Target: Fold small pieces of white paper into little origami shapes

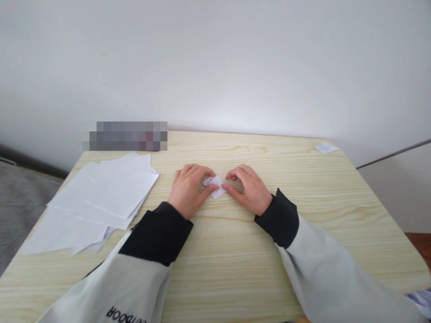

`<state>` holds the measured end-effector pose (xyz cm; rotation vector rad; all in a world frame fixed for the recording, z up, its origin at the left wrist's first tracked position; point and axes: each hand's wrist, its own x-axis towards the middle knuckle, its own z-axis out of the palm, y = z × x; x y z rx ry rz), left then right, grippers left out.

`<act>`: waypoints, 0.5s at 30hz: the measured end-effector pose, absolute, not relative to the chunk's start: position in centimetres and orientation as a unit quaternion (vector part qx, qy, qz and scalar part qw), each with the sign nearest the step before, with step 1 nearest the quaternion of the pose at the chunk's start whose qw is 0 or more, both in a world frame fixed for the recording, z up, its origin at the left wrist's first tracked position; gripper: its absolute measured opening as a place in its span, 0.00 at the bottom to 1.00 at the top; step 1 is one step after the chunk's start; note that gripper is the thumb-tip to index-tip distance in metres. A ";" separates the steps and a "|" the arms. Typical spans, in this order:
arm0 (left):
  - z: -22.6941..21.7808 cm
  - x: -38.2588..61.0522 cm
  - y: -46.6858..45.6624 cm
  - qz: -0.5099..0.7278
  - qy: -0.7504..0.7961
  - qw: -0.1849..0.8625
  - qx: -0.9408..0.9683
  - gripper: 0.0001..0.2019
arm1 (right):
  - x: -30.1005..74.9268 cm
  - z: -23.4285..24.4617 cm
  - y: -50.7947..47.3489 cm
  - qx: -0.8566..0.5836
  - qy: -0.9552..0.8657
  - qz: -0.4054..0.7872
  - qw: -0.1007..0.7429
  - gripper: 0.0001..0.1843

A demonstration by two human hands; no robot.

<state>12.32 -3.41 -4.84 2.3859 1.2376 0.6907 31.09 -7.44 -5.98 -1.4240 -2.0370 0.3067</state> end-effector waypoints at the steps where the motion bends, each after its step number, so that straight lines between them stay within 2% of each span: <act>1: -4.8 12.4 -3.3 0.255 0.440 0.211 0.835 0.08 | 31.1 -5.9 -7.5 -0.538 -0.773 0.117 0.315 0.07; 5: -4.9 12.6 -3.2 0.338 0.402 0.393 0.755 0.10 | 31.0 -5.6 -7.6 -0.524 -0.784 0.119 0.310 0.09; 8: -4.9 12.6 -3.1 0.361 0.382 0.497 0.691 0.14 | 31.1 -5.2 -7.7 -0.512 -0.786 0.127 0.322 0.13; 11: -4.5 12.5 -3.0 0.339 0.397 0.543 0.657 0.18 | 31.2 -5.0 -7.6 -0.492 -0.778 0.152 0.360 0.13; 15: -4.0 12.6 -3.0 0.323 0.394 0.548 0.663 0.14 | 31.1 -4.9 -7.5 -0.492 -0.760 0.183 0.384 0.13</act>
